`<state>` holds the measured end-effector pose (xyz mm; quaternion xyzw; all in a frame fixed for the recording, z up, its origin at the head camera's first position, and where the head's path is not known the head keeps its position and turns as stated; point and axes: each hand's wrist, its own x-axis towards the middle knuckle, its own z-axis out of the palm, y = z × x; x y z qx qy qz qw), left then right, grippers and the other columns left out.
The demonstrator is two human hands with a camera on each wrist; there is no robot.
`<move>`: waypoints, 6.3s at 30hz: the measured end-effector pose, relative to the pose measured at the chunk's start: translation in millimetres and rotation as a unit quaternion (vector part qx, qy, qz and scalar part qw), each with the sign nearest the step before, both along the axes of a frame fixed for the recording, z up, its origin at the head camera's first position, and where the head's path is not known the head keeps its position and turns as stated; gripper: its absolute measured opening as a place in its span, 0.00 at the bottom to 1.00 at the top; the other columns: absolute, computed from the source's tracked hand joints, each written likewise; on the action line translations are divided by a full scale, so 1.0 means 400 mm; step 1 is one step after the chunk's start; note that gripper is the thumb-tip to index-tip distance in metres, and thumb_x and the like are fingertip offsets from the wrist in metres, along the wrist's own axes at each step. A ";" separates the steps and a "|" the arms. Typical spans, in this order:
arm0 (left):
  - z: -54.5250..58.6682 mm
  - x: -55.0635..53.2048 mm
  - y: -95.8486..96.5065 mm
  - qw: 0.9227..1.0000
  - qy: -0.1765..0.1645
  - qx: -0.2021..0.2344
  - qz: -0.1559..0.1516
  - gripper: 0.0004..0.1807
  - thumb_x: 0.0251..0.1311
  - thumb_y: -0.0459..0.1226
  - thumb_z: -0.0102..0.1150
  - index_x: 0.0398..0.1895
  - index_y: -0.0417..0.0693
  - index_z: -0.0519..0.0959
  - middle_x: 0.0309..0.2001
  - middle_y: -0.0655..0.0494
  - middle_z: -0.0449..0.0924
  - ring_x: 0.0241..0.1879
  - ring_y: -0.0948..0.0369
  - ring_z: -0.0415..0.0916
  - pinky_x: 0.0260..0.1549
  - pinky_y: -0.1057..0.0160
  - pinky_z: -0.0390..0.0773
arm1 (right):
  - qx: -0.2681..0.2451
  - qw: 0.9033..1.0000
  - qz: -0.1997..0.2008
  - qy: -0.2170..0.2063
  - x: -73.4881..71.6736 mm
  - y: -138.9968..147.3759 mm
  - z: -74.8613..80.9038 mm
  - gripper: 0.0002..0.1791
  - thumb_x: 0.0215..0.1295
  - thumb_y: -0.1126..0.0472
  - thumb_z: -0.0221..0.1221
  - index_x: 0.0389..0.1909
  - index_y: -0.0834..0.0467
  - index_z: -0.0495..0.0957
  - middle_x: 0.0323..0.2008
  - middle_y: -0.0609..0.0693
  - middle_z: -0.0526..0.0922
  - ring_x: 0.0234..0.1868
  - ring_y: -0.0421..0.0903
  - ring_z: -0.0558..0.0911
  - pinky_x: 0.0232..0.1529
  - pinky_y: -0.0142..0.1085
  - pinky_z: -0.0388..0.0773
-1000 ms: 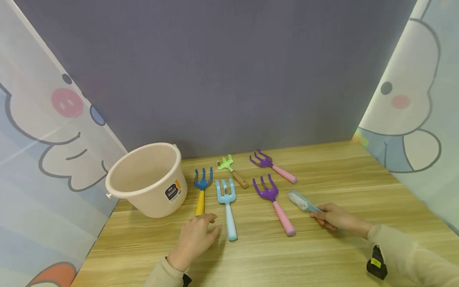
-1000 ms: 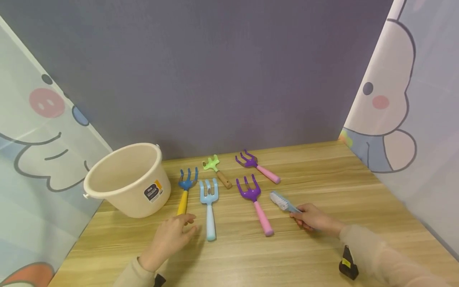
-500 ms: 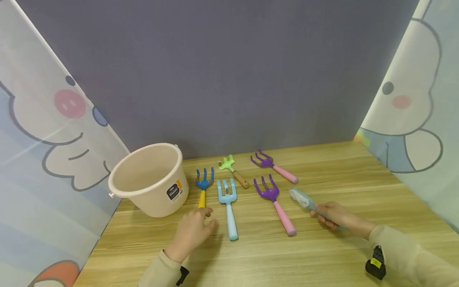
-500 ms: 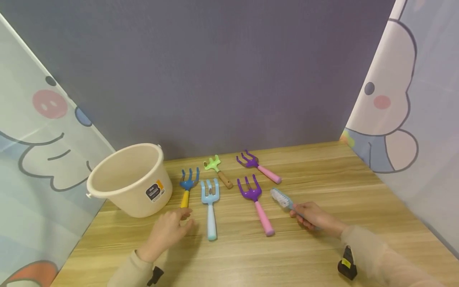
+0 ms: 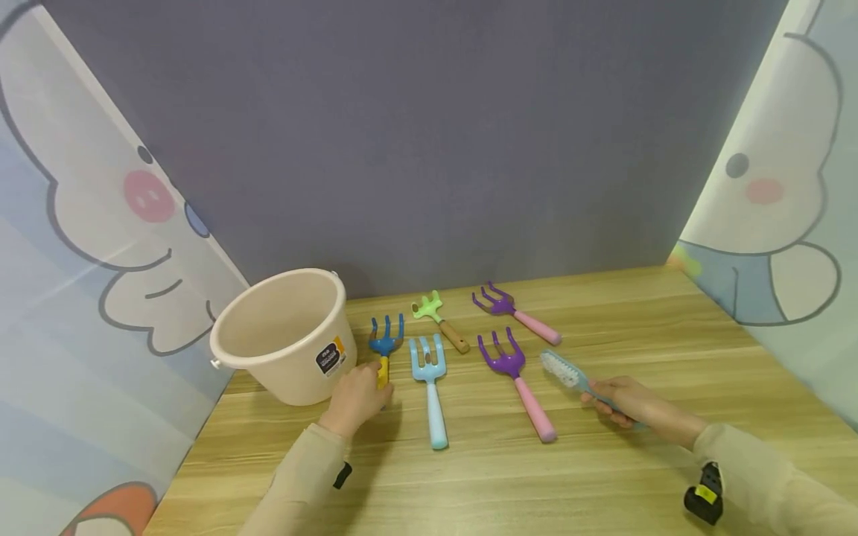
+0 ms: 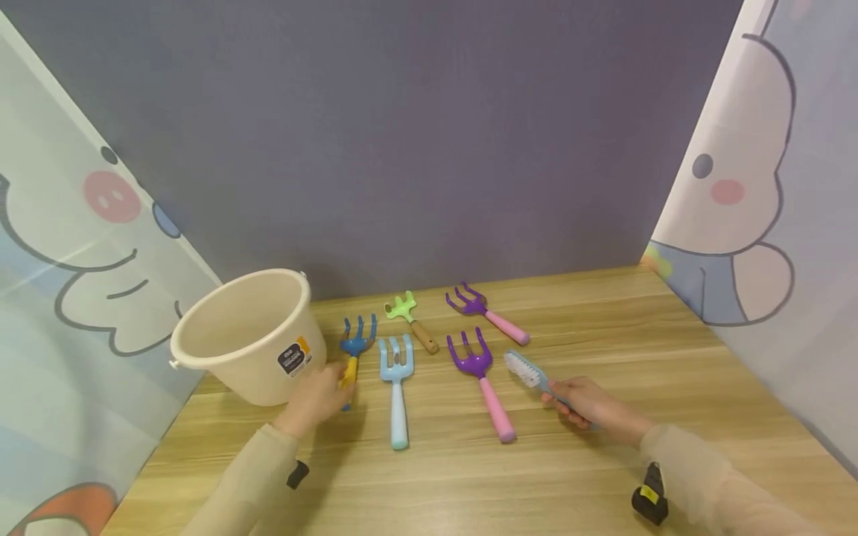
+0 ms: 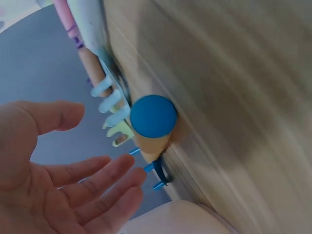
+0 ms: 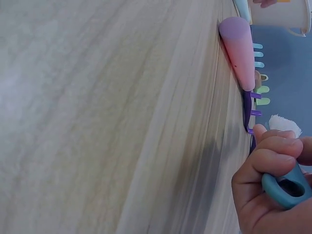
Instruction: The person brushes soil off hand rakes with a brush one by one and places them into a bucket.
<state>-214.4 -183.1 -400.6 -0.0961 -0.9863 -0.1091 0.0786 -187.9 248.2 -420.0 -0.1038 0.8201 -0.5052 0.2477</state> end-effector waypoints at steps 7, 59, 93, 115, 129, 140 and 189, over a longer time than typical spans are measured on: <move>-0.004 -0.056 0.009 0.996 -0.075 0.005 0.039 0.23 0.50 0.42 0.61 0.41 0.30 0.74 0.32 0.42 0.77 0.28 0.50 0.76 0.27 0.53 0.76 | 0.004 1.000 0.005 0.010 -0.001 -0.002 0.000 0.28 0.73 0.52 0.35 0.48 0.77 0.68 0.16 0.42 0.63 0.14 0.34 0.61 0.18 0.25 0.62; -0.091 -0.112 -0.029 0.893 -0.259 0.356 0.098 0.01 0.52 0.30 0.48 0.27 0.39 0.68 0.14 0.56 0.66 0.13 0.65 0.64 0.13 0.72 0.65 | 0.002 1.000 -0.004 0.007 -0.001 -0.004 -0.002 0.28 0.73 0.54 0.36 0.50 0.78 0.67 0.16 0.42 0.64 0.13 0.33 0.61 0.16 0.23 0.60; 0.013 -0.032 -0.005 0.972 -0.108 0.203 0.036 0.17 0.55 0.34 0.52 0.48 0.35 0.71 0.25 0.51 0.71 0.20 0.60 0.66 0.18 0.66 0.67 | 0.011 0.995 -0.026 0.100 -0.005 -0.084 0.067 0.24 0.73 0.57 0.37 0.48 0.77 0.69 0.15 0.43 0.58 0.12 0.33 0.53 0.14 0.22 0.50; 0.026 0.075 0.085 0.980 -0.079 0.168 -0.067 0.17 0.55 0.33 0.54 0.48 0.35 0.71 0.22 0.53 0.70 0.16 0.64 0.64 0.14 0.68 0.66 | 0.066 0.979 -0.081 0.173 0.031 -0.145 0.112 0.24 0.71 0.51 0.41 0.50 0.67 0.74 0.51 0.71 0.72 0.52 0.66 0.73 0.48 0.55 0.72; 0.015 0.085 0.135 0.974 -0.082 0.178 -0.114 0.15 0.56 0.31 0.54 0.47 0.36 0.70 0.21 0.54 0.69 0.14 0.66 0.64 0.11 0.72 0.66 | 0.049 0.970 -0.090 0.222 0.029 -0.176 0.131 0.23 0.71 0.52 0.42 0.49 0.67 0.74 0.44 0.61 0.78 0.50 0.58 0.76 0.46 0.51 0.74; 0.018 0.089 0.157 0.974 -0.074 0.173 -0.130 0.14 0.55 0.31 0.53 0.46 0.36 0.70 0.19 0.56 0.68 0.13 0.68 0.63 0.10 0.72 0.66 | 0.094 0.945 -0.134 0.282 0.017 -0.224 0.145 0.17 0.69 0.53 0.47 0.38 0.62 0.76 0.19 0.48 0.68 0.19 0.40 0.64 0.18 0.31 0.63; 0.017 0.109 0.183 0.976 -0.060 0.172 -0.121 0.16 0.58 0.33 0.52 0.49 0.38 0.70 0.18 0.57 0.68 0.11 0.69 0.62 0.08 0.74 0.64 | 0.259 0.669 -0.135 0.684 0.008 -0.324 0.016 0.30 0.71 0.50 0.32 0.29 0.66 0.77 0.17 0.50 0.74 0.09 0.41 0.66 0.07 0.28 0.56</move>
